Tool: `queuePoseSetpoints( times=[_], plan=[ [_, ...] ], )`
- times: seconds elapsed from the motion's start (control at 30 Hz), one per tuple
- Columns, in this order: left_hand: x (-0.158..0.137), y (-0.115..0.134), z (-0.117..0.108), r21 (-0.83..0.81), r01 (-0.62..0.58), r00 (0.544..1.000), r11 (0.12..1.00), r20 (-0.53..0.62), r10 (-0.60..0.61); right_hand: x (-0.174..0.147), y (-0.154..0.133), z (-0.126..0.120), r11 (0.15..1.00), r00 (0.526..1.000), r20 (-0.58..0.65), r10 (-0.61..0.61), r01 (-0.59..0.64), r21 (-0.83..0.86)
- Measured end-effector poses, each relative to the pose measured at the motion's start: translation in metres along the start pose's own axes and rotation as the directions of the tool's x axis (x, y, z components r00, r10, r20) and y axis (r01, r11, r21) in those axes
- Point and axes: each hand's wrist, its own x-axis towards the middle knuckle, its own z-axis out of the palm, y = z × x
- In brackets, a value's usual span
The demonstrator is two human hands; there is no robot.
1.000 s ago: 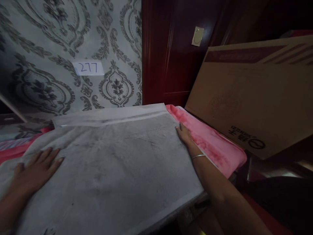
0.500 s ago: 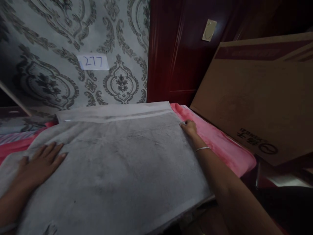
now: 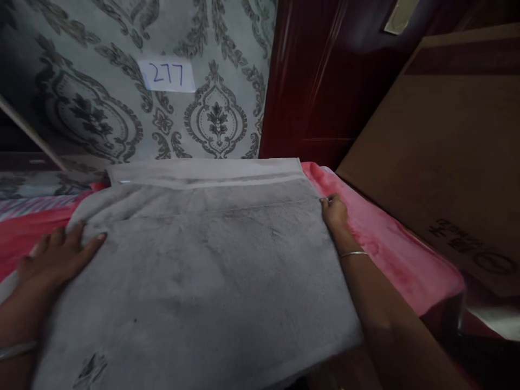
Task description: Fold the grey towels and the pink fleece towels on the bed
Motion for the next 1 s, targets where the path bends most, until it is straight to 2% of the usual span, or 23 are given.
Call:
queuePoseSetpoints(
  times=[0.07,0.1,0.2,0.27,0.33,0.37,0.43,0.47,0.5,0.53,0.6,0.63,0.67,0.7,0.8,0.87,0.93,1.0],
  plan=[
    [-0.005,0.004,-0.011,-0.114,0.127,0.991,0.985,0.057,-0.121,0.0,0.001,0.001,1.0,1.0,-0.011,0.001,-0.001,0.002],
    [-0.007,0.006,-0.015,-0.151,0.154,0.986,0.977,0.083,-0.142,0.0,0.002,0.001,1.0,1.0,-0.015,-0.001,0.001,0.005],
    [-0.011,0.008,-0.023,-0.146,0.141,0.989,0.979,0.059,-0.133,0.001,0.009,-0.001,1.0,1.0,-0.007,-0.004,0.005,0.012],
    [-0.014,0.011,-0.025,-0.11,0.078,0.995,0.991,-0.057,-0.085,0.0,0.01,-0.005,0.998,0.997,-0.039,-0.06,0.06,0.011],
    [-0.017,0.019,-0.024,-0.084,-0.061,0.98,0.995,-0.193,0.044,-0.005,0.003,-0.011,0.978,0.972,-0.104,-0.209,0.209,-0.004],
    [-0.02,0.027,-0.023,-0.078,-0.164,0.962,0.983,-0.235,0.142,-0.011,-0.006,-0.014,0.95,0.943,-0.112,-0.312,0.312,-0.017],
    [-0.028,0.049,-0.02,-0.086,-0.406,0.894,0.91,-0.244,0.375,-0.033,-0.034,-0.018,0.848,0.848,-0.015,-0.529,0.529,-0.026],
    [-0.034,0.062,-0.017,-0.094,-0.525,0.842,0.846,-0.205,0.5,-0.05,-0.052,-0.019,0.78,0.777,0.085,-0.623,0.626,-0.007],
    [-0.039,0.075,-0.015,-0.115,-0.632,0.774,0.766,-0.152,0.615,-0.069,-0.07,-0.018,0.701,0.684,0.195,-0.703,0.712,0.028],
    [-0.045,0.087,-0.011,-0.144,-0.707,0.707,0.693,-0.104,0.7,-0.09,-0.088,-0.017,0.614,0.57,0.3,-0.765,0.786,0.073],
    [-0.056,0.106,-0.005,-0.204,-0.779,0.611,0.592,-0.042,0.79,-0.13,-0.118,-0.012,0.456,0.35,0.427,-0.834,0.873,0.175],
    [-0.061,0.111,-0.002,-0.225,-0.789,0.592,0.572,-0.028,0.805,-0.147,-0.128,-0.01,0.41,0.276,0.466,-0.84,0.887,0.214],
    [-0.064,0.114,0.001,-0.237,-0.789,0.588,0.567,-0.023,0.809,-0.161,-0.135,-0.008,0.383,0.228,0.491,-0.841,0.892,0.241],
    [-0.066,0.116,0.004,-0.242,-0.786,0.591,0.568,-0.025,0.806,-0.171,-0.14,-0.005,0.374,0.205,0.506,-0.837,0.892,0.256],
    [-0.063,0.11,0.008,-0.234,-0.766,0.623,0.598,-0.047,0.78,-0.175,-0.138,0.002,0.386,0.218,0.505,-0.835,0.886,0.258],
    [-0.055,0.101,0.009,-0.22,-0.721,0.678,0.657,-0.031,0.734,-0.161,-0.127,0.006,0.43,0.278,0.498,-0.821,0.875,0.221],
    [-0.045,0.089,0.008,-0.186,-0.617,0.778,0.765,0.003,0.628,-0.14,-0.109,0.008,0.532,0.409,0.503,-0.761,0.838,0.124],
    [-0.036,0.072,0.006,-0.137,-0.48,0.872,0.866,0.032,0.489,-0.115,-0.083,0.006,0.658,0.573,0.494,-0.654,0.753,-0.004]
  ],
)
